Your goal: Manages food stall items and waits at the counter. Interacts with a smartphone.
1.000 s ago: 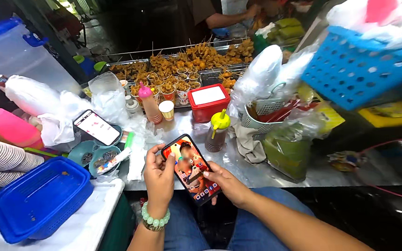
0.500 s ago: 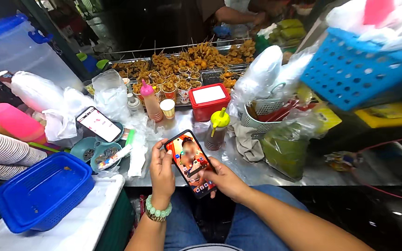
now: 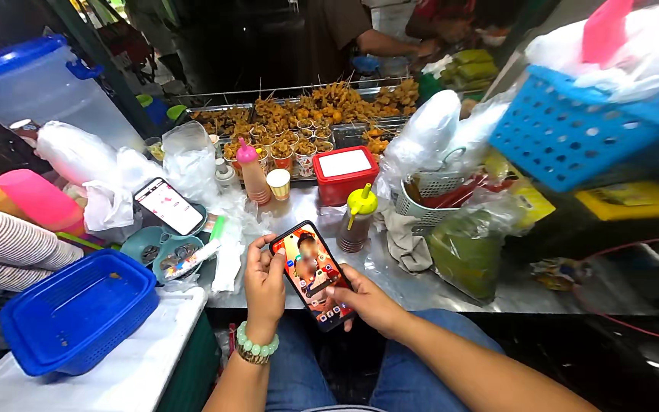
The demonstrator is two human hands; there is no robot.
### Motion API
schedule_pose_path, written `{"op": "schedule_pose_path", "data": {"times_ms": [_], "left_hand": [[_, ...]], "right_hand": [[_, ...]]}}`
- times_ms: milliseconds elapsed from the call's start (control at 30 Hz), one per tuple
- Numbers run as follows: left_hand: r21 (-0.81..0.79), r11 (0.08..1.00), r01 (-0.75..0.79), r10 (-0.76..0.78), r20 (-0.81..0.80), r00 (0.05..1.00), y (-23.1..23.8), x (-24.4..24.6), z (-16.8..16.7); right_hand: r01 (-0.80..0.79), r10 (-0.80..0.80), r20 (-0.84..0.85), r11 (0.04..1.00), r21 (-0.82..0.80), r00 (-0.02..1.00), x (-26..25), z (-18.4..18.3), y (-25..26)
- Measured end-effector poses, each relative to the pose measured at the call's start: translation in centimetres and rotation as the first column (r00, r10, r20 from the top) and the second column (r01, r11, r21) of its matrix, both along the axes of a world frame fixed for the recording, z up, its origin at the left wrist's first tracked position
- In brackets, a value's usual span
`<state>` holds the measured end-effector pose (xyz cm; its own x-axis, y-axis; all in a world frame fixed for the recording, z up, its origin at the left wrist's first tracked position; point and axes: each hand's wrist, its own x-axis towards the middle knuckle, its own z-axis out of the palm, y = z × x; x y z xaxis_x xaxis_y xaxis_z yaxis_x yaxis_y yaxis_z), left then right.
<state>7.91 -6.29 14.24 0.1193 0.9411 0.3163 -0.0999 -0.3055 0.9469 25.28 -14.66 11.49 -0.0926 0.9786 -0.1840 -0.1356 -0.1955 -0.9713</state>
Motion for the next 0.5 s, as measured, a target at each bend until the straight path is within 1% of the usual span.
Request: {"op": "schedule_pose_path", "data": {"times_ms": [100,200,300,400,500], "left_hand": [[-0.008,1.0,0.014,-0.014,0.008,1.0,-0.24,0.04,0.25],[-0.011,0.999,0.048,-0.047,0.038,0.998,-0.43,0.15,0.35],[-0.013,0.998,0.059,-0.058,0.047,0.997,-0.35,0.19,0.27],[-0.014,0.999,0.038,-0.038,0.027,0.999,-0.21,0.2,0.25],[-0.026,0.999,0.027,-0.027,0.01,1.0,-0.2,0.12,0.07]], "right_hand": [[0.036,-0.036,-0.012,0.999,-0.013,0.999,0.06,-0.2,0.21],[0.079,-0.079,0.018,0.996,-0.032,0.997,0.1,-0.13,0.38],[0.058,-0.056,0.074,0.998,-0.034,0.996,0.05,0.28,0.3],[0.015,-0.012,0.061,0.999,-0.045,0.998,0.06,0.3,0.2],[0.014,-0.011,0.049,0.998,-0.062,0.999,0.06,0.29,0.1]]}}
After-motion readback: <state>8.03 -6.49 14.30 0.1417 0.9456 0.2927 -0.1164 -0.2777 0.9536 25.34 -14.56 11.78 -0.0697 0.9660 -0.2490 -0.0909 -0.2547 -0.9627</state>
